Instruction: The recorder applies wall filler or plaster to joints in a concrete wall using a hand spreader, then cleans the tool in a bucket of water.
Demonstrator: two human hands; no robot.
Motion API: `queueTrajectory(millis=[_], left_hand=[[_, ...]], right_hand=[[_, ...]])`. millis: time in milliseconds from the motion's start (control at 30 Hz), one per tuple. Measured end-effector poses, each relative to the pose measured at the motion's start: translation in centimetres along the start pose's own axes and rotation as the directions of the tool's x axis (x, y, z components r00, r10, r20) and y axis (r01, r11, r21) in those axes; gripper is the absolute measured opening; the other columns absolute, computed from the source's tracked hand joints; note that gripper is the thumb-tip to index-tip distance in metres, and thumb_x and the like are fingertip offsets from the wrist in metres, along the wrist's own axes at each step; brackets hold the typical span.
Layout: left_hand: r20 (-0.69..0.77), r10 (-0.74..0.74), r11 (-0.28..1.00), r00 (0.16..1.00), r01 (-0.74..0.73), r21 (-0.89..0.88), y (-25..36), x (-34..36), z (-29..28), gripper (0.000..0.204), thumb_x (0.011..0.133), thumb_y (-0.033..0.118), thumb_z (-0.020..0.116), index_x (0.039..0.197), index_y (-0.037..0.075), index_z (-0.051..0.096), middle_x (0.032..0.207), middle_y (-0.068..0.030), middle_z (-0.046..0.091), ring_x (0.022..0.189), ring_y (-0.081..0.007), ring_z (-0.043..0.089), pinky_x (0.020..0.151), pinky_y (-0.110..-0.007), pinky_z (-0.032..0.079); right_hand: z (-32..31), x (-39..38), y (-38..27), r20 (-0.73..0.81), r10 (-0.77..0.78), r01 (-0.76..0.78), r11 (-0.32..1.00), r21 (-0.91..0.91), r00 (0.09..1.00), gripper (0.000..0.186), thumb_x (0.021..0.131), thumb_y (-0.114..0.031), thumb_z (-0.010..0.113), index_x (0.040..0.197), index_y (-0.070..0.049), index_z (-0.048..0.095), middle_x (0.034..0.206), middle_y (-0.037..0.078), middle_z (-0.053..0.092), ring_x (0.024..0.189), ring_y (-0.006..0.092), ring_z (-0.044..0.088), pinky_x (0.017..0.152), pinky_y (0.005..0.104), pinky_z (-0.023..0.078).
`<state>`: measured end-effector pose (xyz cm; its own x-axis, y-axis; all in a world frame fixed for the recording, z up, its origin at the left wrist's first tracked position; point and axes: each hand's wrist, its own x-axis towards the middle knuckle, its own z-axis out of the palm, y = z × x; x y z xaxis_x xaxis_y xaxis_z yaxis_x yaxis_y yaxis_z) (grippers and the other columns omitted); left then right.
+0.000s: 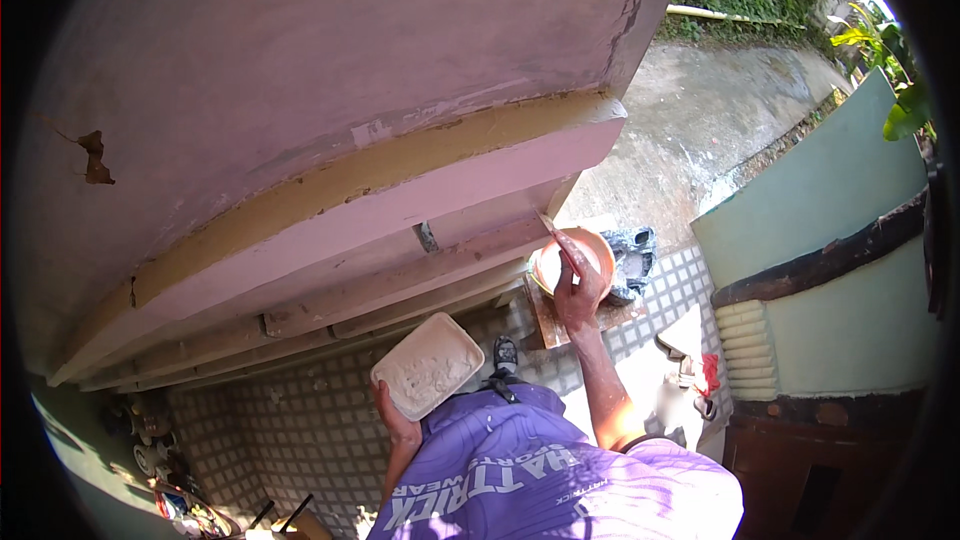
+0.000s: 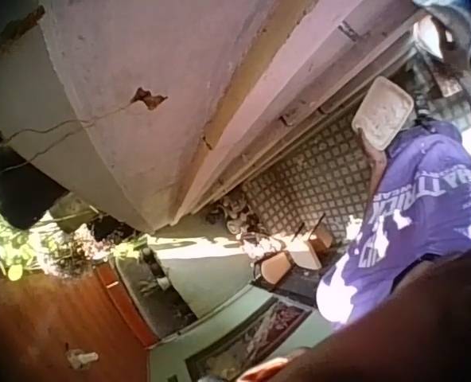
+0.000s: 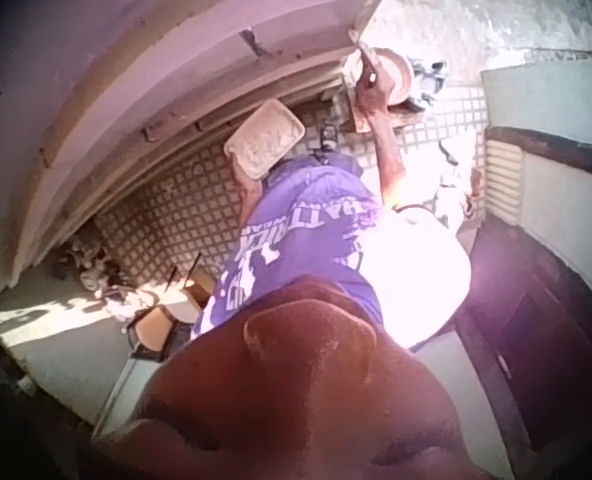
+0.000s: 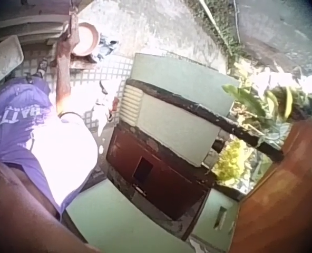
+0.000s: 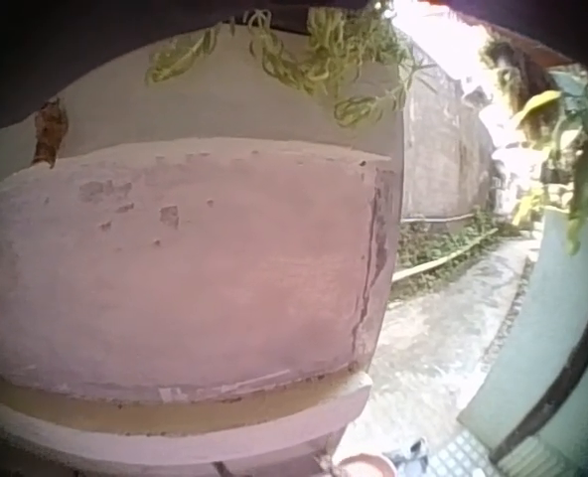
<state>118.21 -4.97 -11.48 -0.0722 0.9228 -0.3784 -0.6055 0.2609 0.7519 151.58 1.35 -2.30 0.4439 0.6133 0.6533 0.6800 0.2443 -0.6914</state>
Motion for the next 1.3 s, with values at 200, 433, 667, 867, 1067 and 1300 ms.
queueTrajectory(millis=[200, 433, 667, 867, 1067, 1300], left_hand=[[0.002, 0.001, 1.000, 1.000, 0.000, -0.019, 0.4, 0.3, -1.1, 0.055, 0.095, 0.037, 0.047, 0.139, 0.007, 0.035, 0.138, -0.0143, 0.044, 0.127, -0.0311, 0.045, 0.105, -0.043, 0.038], [-0.063, 0.007, 1.000, 0.998, -0.008, -0.010, 0.9, 0.5, -2.7, 0.056, 0.094, 0.037, 0.048, 0.140, 0.007, 0.035, 0.138, -0.0135, 0.045, 0.127, -0.0309, 0.046, 0.105, -0.043, 0.038], [-0.045, 0.042, 0.999, 0.998, -0.043, -0.027, 2.1, 0.2, -3.4, 0.056, 0.095, 0.038, 0.048, 0.140, 0.007, 0.036, 0.137, -0.0134, 0.045, 0.126, -0.0306, 0.046, 0.105, -0.043, 0.039], [-0.052, 0.038, 0.999, 0.998, -0.039, -0.016, 2.7, 0.4, -4.3, 0.054, 0.095, 0.036, 0.047, 0.140, 0.007, 0.036, 0.138, -0.0134, 0.045, 0.127, -0.0307, 0.046, 0.105, -0.043, 0.038], [-0.065, 0.058, 0.997, 0.996, -0.061, -0.049, 3.7, 0.3, -5.4, 0.053, 0.095, 0.034, 0.048, 0.139, 0.007, 0.036, 0.137, -0.0136, 0.045, 0.127, -0.0310, 0.045, 0.105, -0.044, 0.038], [-0.014, 0.036, 0.999, 0.999, -0.036, -0.031, 5.0, 0.3, -6.0, 0.052, 0.096, 0.034, 0.047, 0.138, 0.006, 0.037, 0.136, -0.0131, 0.046, 0.124, -0.0297, 0.048, 0.104, -0.042, 0.040]], right_hand=[[1.1, -0.5, -1.7, 0.366, -0.308, 0.384, 0.910, -0.154, 0.878, 0.048, 0.071, -0.002, 0.062, 0.119, -0.005, 0.062, 0.123, 0.017, 0.061, 0.114, 0.0346, 0.059, 0.095, 0.0432, 0.050], [2.1, -1.2, -4.1, 0.523, -0.405, 0.504, 0.862, -0.055, 0.750, 0.044, 0.077, -0.012, 0.058, 0.121, -0.009, 0.061, 0.129, 0.013, 0.057, 0.119, 0.0303, 0.056, 0.099, 0.0425, 0.047], [2.4, -1.1, -3.6, 0.391, -0.240, 0.373, 0.875, -0.309, 0.888, 0.044, 0.077, -0.010, 0.060, 0.120, -0.013, 0.063, 0.128, 0.009, 0.059, 0.118, 0.0276, 0.057, 0.096, 0.0416, 0.048], [5.8, -3.6, -7.8, 0.533, -0.358, 0.433, 0.901, -0.017, 0.767, 0.043, 0.077, -0.010, 0.059, 0.120, -0.014, 0.063, 0.127, 0.008, 0.060, 0.118, 0.0274, 0.057, 0.096, 0.0409, 0.048], [2.7, -1.7, -5.7, 0.267, -0.283, 0.360, 0.882, -0.305, 0.921, 0.039, 0.076, -0.007, 0.060, 0.115, -0.012, 0.066, 0.124, 0.008, 0.062, 0.113, 0.0280, 0.059, 0.095, 0.0413, 0.047], [7.4, -4.5, -9.3, 0.463, -0.224, 0.273, 0.961, -0.041, 0.858, 0.043, 0.075, -0.003, 0.061, 0.116, -0.013, 0.065, 0.124, 0.007, 0.062, 0.116, 0.0287, 0.057, 0.096, 0.0414, 0.046]])
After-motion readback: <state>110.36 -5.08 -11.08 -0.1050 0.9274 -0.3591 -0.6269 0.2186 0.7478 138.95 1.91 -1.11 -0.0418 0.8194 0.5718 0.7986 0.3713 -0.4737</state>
